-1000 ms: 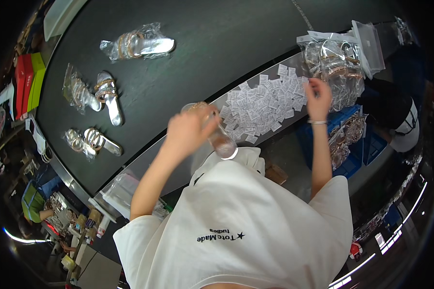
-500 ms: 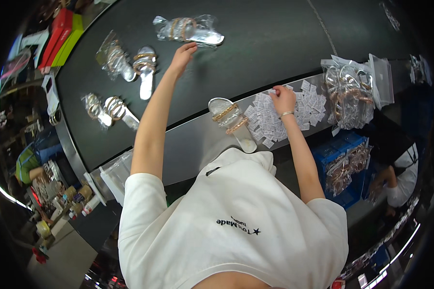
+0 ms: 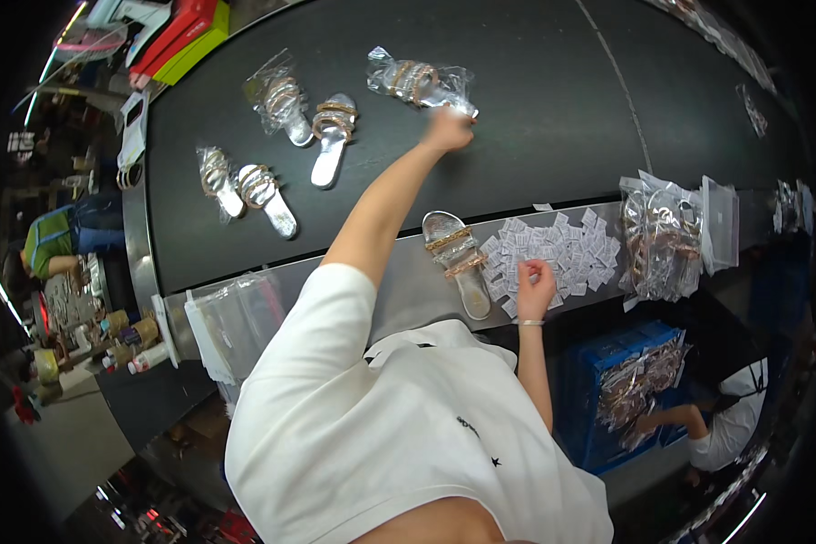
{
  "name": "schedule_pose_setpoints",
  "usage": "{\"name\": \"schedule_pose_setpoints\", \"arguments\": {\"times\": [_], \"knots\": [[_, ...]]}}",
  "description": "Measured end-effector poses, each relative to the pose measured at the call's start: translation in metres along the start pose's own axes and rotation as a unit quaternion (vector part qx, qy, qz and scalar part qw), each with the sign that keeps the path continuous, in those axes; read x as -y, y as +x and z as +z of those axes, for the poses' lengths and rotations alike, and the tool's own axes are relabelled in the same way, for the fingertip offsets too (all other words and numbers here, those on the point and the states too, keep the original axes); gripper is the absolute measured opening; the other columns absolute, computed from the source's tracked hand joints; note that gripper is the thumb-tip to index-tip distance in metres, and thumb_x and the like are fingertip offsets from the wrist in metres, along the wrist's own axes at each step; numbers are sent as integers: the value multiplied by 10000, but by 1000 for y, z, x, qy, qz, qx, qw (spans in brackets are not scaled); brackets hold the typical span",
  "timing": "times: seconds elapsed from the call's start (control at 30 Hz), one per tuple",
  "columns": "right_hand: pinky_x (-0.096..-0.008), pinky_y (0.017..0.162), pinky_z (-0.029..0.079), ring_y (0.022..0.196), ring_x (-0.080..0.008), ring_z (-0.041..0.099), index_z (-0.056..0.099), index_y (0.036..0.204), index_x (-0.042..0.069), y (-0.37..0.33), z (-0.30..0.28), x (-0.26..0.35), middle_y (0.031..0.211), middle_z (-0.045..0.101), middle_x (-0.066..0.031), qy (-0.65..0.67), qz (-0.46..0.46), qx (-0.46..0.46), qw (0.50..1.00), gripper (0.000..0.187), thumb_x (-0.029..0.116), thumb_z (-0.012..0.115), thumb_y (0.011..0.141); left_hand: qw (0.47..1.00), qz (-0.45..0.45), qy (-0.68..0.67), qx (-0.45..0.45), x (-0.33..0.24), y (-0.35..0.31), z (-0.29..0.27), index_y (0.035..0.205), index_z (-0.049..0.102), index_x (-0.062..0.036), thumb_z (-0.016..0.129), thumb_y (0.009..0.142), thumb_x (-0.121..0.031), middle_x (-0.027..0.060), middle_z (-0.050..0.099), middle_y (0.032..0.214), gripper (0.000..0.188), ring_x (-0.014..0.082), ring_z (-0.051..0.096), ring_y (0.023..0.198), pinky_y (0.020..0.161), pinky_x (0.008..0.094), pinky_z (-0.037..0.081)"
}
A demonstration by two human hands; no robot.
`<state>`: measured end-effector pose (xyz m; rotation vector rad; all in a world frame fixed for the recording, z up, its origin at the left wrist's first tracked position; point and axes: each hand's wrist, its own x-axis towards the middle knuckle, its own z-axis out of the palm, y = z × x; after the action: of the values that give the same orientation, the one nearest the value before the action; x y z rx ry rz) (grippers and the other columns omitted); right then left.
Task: The person repeatedly picks up pairs of white sandals with gold straps from a table, places them into clear plastic bags, and moves the packaged items into a blue crate. The process is repetitive, involving picking, bagging, and stacking the sandals.
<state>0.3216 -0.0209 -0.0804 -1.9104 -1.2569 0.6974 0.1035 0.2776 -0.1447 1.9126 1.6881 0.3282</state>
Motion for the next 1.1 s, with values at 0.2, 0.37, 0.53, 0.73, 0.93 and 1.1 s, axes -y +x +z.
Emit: {"name": "schedule_pose_setpoints", "arguments": {"times": [0.2, 0.37, 0.53, 0.73, 0.93, 1.1], "knots": [[-314, 633, 418, 681, -188, 529, 553, 786, 28, -24, 5, -3, 729, 568, -71, 68, 29, 8, 997, 184, 177, 661, 783, 762, -158, -627, -36, -2, 23, -23, 1109, 556, -19, 570, 814, -150, 64, 584, 976, 323, 155, 525, 852, 780, 303, 385], [-349, 635, 443, 665, -237, 571, 574, 778, 7, 123, -23, -13, 702, 604, -101, 2, -52, -33, 998, 297, 297, 634, 805, 697, -40, -709, -101, 0, -73, -109, 1222, 451, 52, 440, 895, -107, 149, 538, 1164, 364, 218, 519, 1092, 969, 330, 385], [-350, 613, 468, 651, -227, 612, 614, 771, -31, 265, -12, -78, 685, 635, -131, -309, -22, 270, 911, 391, 360, 610, 795, 698, 5, -705, -124, -10, -203, -162, 1270, 361, 107, 427, 894, -111, 182, 407, 1297, 440, 293, 435, 1190, 1028, 371, 329], [-342, 655, 484, 709, -209, 635, 671, 803, 25, 275, 32, -51, 757, 668, -91, -420, 96, 426, 795, 328, 349, 618, 789, 742, -18, -640, -199, -15, -376, -158, 1223, 420, 109, 512, 841, -193, 177, 476, 1224, 495, 263, 481, 1122, 998, 366, 337], [-317, 537, 404, 545, -122, 461, 536, 622, 30, 231, 10, -55, 553, 513, -37, -109, -5, 292, 950, 233, 199, 684, 686, 825, -269, -472, -157, -2, -508, -110, 1003, 590, 43, 520, 873, -160, 88, 621, 964, 251, 161, 562, 961, 864, 275, 414], [-278, 557, 388, 590, -137, 469, 543, 695, 32, 128, -37, -34, 643, 530, -38, -185, -63, 286, 938, 249, 232, 689, 720, 909, -316, -270, -34, 31, -519, -64, 898, 610, 1, 498, 905, -238, 85, 626, 755, 264, 123, 570, 713, 676, 266, 449]]}}
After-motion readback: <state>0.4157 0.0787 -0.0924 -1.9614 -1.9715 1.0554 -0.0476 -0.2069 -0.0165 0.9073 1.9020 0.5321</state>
